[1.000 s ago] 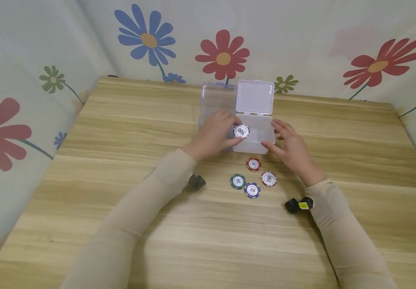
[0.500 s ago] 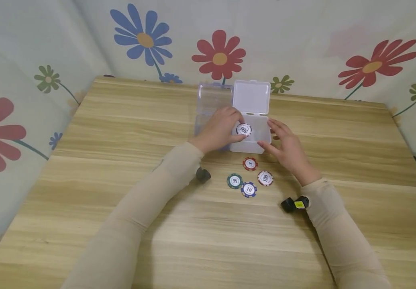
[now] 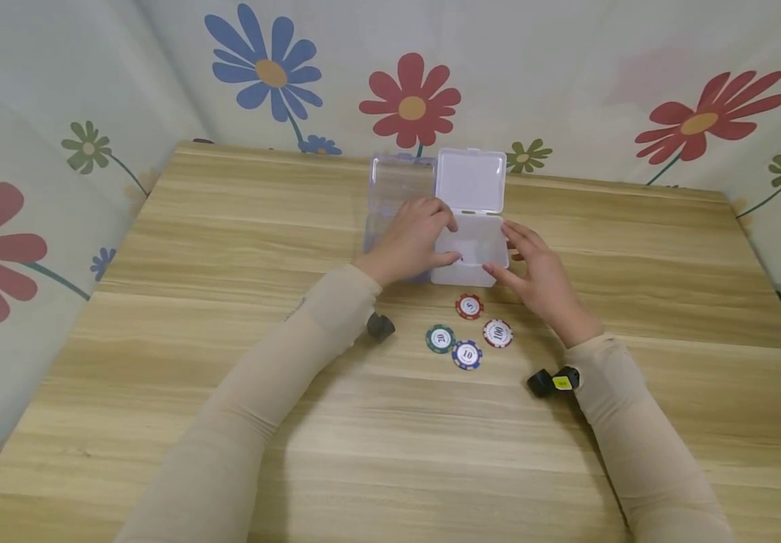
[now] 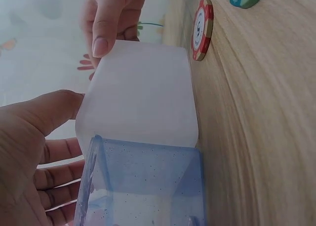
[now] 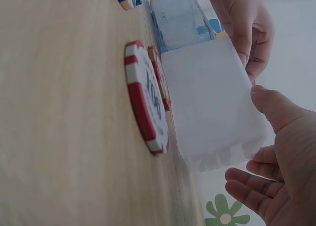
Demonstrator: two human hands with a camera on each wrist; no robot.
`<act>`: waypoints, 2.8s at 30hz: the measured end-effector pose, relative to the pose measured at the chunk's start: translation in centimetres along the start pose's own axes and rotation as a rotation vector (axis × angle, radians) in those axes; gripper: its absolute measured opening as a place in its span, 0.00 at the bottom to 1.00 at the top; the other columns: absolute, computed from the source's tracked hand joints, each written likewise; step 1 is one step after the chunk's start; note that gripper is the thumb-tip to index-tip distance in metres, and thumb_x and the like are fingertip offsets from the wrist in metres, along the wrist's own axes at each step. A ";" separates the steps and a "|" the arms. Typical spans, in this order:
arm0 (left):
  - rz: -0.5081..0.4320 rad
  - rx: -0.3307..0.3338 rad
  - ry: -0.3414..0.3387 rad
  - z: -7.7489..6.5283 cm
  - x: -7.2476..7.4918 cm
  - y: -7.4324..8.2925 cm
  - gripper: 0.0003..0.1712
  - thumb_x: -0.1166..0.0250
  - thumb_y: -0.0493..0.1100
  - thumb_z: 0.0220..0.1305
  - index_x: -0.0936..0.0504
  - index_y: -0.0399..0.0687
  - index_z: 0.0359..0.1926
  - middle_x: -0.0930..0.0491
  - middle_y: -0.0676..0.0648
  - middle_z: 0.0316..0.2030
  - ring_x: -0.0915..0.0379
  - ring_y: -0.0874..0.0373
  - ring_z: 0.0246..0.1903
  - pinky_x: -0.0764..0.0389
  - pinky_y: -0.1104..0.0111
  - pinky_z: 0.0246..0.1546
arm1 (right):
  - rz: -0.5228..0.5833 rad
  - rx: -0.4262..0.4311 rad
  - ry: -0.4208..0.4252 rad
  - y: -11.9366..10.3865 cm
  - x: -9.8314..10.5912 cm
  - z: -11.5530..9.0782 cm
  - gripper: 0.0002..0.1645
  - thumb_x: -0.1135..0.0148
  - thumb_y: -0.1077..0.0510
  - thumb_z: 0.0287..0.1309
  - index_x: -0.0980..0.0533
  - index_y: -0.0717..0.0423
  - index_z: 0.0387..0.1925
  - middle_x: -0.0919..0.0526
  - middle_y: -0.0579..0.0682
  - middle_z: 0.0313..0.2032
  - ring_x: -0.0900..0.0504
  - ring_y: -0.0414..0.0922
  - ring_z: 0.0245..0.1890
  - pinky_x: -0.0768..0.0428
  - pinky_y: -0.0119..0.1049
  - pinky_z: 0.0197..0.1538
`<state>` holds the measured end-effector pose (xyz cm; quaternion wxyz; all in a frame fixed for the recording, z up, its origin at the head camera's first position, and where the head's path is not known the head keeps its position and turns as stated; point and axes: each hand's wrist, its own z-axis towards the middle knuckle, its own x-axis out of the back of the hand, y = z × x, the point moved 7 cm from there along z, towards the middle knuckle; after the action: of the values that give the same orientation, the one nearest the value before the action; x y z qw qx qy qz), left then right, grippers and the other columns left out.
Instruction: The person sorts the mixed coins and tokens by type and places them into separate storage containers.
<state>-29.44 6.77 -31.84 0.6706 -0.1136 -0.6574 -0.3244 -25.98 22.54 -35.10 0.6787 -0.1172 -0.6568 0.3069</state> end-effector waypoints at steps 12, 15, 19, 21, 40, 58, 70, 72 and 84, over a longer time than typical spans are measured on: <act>-0.021 -0.009 0.022 -0.4 0.1 0.1 0.25 0.37 0.59 0.52 0.24 0.49 0.46 0.27 0.50 0.49 0.37 0.56 0.54 0.40 0.62 0.62 | 0.000 0.002 0.001 -0.1 0.0 -0.1 0.43 0.43 0.41 0.54 0.44 0.55 0.66 0.42 0.55 0.66 0.29 0.56 0.54 0.25 0.51 0.53; -0.030 -0.024 0.044 -0.6 0.3 0.2 0.25 0.37 0.58 0.52 0.25 0.49 0.47 0.27 0.50 0.49 0.37 0.56 0.54 0.39 0.62 0.62 | 0.003 0.008 0.004 -0.1 0.0 0.0 0.42 0.43 0.42 0.54 0.44 0.55 0.66 0.42 0.55 0.66 0.29 0.56 0.54 0.25 0.51 0.53; -0.056 -0.060 0.091 -1.4 0.9 0.6 0.24 0.37 0.57 0.53 0.25 0.50 0.47 0.27 0.50 0.48 0.36 0.56 0.54 0.38 0.63 0.61 | 0.007 0.016 0.007 -0.2 0.0 0.0 0.42 0.43 0.42 0.54 0.44 0.56 0.65 0.42 0.56 0.66 0.29 0.56 0.54 0.25 0.51 0.53; -0.067 -0.081 0.113 -1.9 1.3 0.9 0.23 0.37 0.57 0.53 0.25 0.51 0.47 0.27 0.51 0.48 0.36 0.56 0.54 0.38 0.63 0.61 | 0.008 0.018 0.008 -0.2 0.0 -0.1 0.42 0.43 0.42 0.54 0.44 0.56 0.66 0.42 0.56 0.66 0.29 0.56 0.54 0.25 0.51 0.53; -0.087 -0.341 0.191 -6.8 1.8 3.4 0.22 0.33 0.52 0.50 0.23 0.46 0.45 0.23 0.49 0.42 0.30 0.55 0.47 0.30 0.65 0.53 | 0.012 0.039 0.030 -0.4 0.2 -0.1 0.42 0.41 0.44 0.53 0.43 0.58 0.65 0.40 0.57 0.65 0.28 0.55 0.53 0.24 0.50 0.51; -0.097 -0.275 -0.161 -8.4 -3.4 3.6 0.30 0.33 0.60 0.45 0.24 0.50 0.46 0.24 0.52 0.44 0.33 0.59 0.48 0.32 0.68 0.55 | 0.015 0.027 0.021 -0.2 0.1 0.0 0.42 0.42 0.43 0.54 0.44 0.57 0.65 0.41 0.57 0.66 0.28 0.56 0.52 0.25 0.51 0.52; -0.077 -0.297 -0.210 -8.4 -5.1 3.2 0.26 0.32 0.59 0.44 0.22 0.50 0.42 0.26 0.52 0.40 0.35 0.60 0.43 0.31 0.69 0.49 | 0.018 0.019 0.015 -0.2 0.0 0.0 0.42 0.43 0.44 0.55 0.44 0.57 0.65 0.41 0.57 0.66 0.28 0.57 0.52 0.25 0.52 0.52; -0.082 -0.306 -0.201 -8.4 -5.1 3.3 0.25 0.32 0.58 0.45 0.21 0.49 0.42 0.26 0.51 0.40 0.35 0.59 0.43 0.31 0.69 0.49 | 0.020 0.017 0.015 -0.1 0.0 0.0 0.42 0.43 0.44 0.55 0.44 0.57 0.65 0.41 0.57 0.66 0.28 0.57 0.52 0.25 0.52 0.52; -0.062 -0.300 -0.200 -8.4 -5.2 3.6 0.21 0.33 0.55 0.47 0.22 0.48 0.39 0.27 0.52 0.38 0.35 0.60 0.42 0.31 0.70 0.50 | 0.017 0.035 0.028 -0.3 0.1 0.0 0.42 0.42 0.45 0.54 0.43 0.59 0.65 0.41 0.58 0.65 0.28 0.56 0.52 0.24 0.50 0.52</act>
<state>-20.12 6.14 -36.71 0.5671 -0.2236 -0.6683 -0.4263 -25.94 22.37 -34.88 0.6871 -0.1152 -0.6408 0.3225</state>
